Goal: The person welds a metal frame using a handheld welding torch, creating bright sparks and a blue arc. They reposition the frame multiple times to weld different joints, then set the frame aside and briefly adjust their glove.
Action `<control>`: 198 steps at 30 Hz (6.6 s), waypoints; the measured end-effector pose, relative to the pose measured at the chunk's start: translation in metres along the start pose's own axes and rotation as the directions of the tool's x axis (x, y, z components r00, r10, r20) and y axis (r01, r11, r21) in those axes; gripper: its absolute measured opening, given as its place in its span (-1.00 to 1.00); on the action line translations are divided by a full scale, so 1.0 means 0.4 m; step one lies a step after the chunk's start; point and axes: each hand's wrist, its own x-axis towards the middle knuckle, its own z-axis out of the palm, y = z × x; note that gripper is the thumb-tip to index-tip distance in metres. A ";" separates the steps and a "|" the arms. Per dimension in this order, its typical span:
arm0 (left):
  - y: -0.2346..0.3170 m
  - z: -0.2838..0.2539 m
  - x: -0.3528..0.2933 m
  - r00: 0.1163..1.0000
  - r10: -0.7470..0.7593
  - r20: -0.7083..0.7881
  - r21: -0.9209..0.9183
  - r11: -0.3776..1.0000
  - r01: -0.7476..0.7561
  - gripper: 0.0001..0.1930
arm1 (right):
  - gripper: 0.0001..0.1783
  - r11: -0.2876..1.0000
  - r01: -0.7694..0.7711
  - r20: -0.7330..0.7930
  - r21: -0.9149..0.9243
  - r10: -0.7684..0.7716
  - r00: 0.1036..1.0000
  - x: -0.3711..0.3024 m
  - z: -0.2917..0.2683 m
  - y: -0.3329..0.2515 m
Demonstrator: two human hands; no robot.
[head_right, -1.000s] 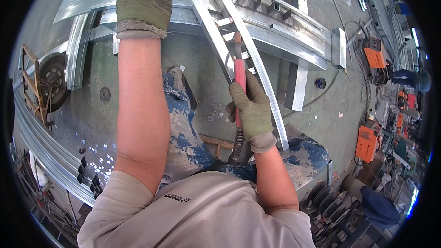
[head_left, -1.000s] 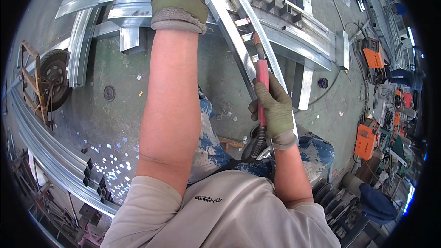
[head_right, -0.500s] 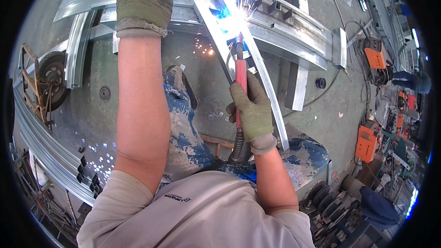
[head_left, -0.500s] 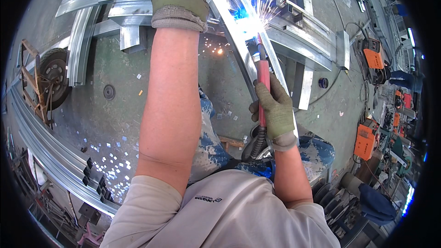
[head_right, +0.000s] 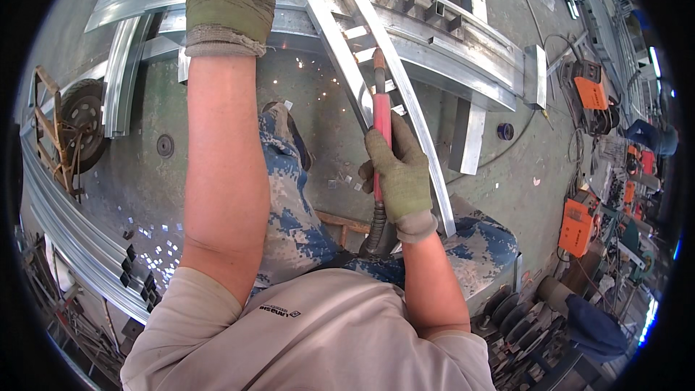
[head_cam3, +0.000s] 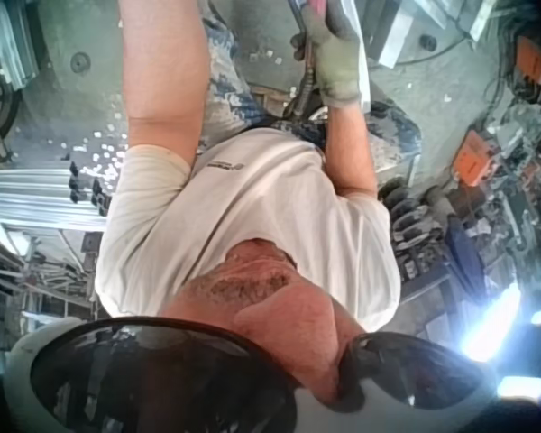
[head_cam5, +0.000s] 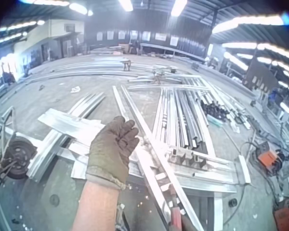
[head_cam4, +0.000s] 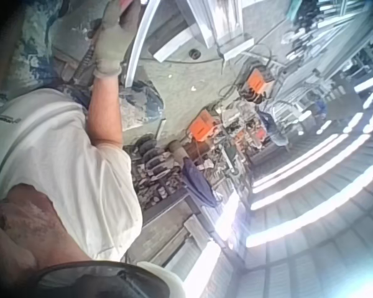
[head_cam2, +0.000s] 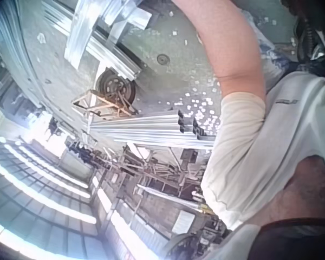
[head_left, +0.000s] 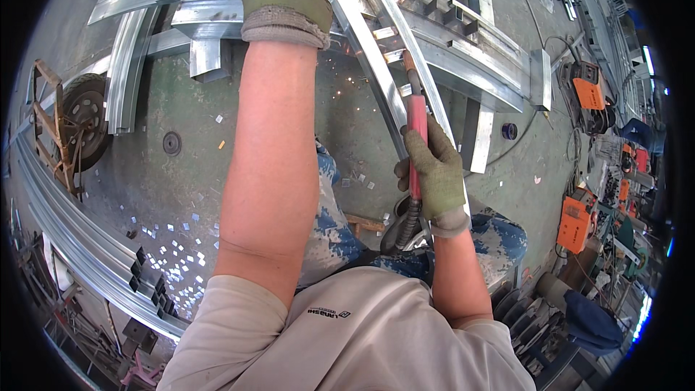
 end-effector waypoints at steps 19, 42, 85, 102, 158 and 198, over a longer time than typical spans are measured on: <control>0.001 -0.008 0.001 0.999 0.001 0.040 -0.022 1.000 0.000 -0.57 | -0.36 1.000 0.016 0.010 -0.011 -0.016 1.000 0.010 -0.001 0.001; 0.006 0.005 -0.005 1.000 0.006 -0.007 0.004 1.000 -0.006 -0.60 | -0.37 0.999 -0.001 -0.020 -0.040 0.000 1.000 -0.008 0.002 0.001; 0.012 0.006 -0.008 0.999 -0.031 -0.009 -0.004 1.000 0.031 -0.58 | -0.33 0.999 -0.025 -0.028 -0.047 0.024 0.999 0.002 0.005 -0.002; 0.018 0.017 -0.016 1.000 -0.027 -0.015 0.012 1.000 0.027 -0.56 | -0.30 0.998 -0.020 -0.026 -0.063 0.018 0.999 -0.007 0.017 -0.004; -0.029 0.025 -0.013 0.995 -0.072 0.062 0.012 0.997 0.072 -0.52 | -0.28 0.990 -0.122 -0.027 -0.068 0.120 0.992 -0.109 -0.081 0.023; -0.035 0.018 0.007 0.990 -0.058 0.125 -0.022 0.998 0.061 -0.69 | -0.35 0.987 -0.084 -0.097 -0.133 0.072 0.993 -0.100 -0.076 0.045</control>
